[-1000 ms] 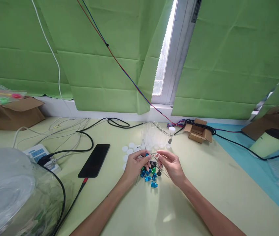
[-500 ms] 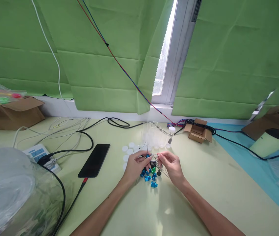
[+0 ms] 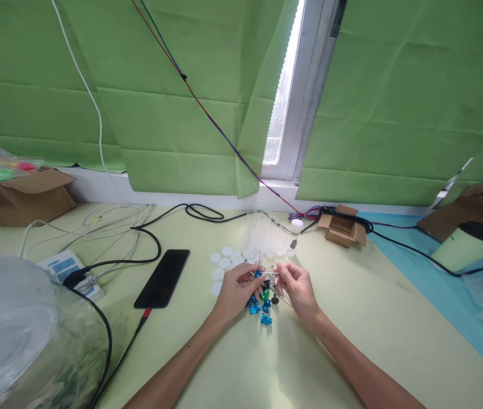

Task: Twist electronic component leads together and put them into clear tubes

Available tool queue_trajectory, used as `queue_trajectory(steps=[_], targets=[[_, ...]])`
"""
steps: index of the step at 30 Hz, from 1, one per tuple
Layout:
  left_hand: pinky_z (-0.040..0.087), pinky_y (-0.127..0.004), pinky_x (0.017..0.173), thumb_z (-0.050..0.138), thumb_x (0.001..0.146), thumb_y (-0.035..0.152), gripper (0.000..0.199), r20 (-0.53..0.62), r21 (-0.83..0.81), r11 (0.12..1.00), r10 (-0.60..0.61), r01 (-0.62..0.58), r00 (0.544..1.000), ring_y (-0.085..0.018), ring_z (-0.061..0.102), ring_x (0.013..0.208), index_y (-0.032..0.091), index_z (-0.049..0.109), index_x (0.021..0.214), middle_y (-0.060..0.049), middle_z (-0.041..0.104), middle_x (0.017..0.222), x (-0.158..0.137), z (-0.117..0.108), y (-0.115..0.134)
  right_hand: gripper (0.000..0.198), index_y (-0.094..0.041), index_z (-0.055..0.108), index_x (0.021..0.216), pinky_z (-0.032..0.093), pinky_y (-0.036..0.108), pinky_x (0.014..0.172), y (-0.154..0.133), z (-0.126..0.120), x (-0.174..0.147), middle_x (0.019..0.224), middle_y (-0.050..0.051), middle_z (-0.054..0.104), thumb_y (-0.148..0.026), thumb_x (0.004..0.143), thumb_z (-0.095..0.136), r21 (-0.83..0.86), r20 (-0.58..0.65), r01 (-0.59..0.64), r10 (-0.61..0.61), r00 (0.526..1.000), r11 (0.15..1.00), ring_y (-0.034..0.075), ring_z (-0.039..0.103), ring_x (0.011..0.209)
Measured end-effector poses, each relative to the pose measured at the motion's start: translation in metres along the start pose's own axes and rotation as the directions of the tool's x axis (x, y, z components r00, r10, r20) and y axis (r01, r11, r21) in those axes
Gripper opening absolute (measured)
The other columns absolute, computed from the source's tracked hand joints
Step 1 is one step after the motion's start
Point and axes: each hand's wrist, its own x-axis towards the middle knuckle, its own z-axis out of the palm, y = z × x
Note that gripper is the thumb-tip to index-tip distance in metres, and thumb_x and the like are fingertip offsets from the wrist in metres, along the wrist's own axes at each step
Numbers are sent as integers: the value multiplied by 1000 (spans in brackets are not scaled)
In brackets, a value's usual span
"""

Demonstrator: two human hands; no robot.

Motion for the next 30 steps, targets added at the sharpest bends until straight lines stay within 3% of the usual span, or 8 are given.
queue_trajectory(steps=[7,15,22,30], targets=[[54,-26,47,73,77,39,25,11,-8,1000,-2,2,1000,-14,62,56,16,69,86,-4,60,83,0,0,2,39,-16,62,73,36,22,44,0,0,0,57,-3,54,-54,83,68,3,12,2,-2,1000,1000,8,45,44],[51,-27,51,74,77,39,27,4,-46,997,-68,68,998,-14,59,50,15,67,86,0,61,59,2,-5,10,31,-21,67,101,47,27,54,-5,0,-3,78,0,61,-43,80,74,-109,37,209,-206,978,972,12,54,57],[48,-27,50,74,76,41,29,19,-35,997,-75,75,997,-15,57,46,15,67,87,0,61,54,3,-4,10,21,-21,70,98,50,30,61,-1,-4,-4,78,2,62,-39,86,67,-261,65,284,-276,959,923,15,55,64],[45,-26,51,75,75,42,30,19,-9,997,-79,79,997,-14,57,45,15,69,88,0,63,54,2,-4,15,23,-21,72,92,48,31,57,-3,-3,-3,69,2,61,-42,82,71,-233,38,261,-260,965,937,16,54,59]])
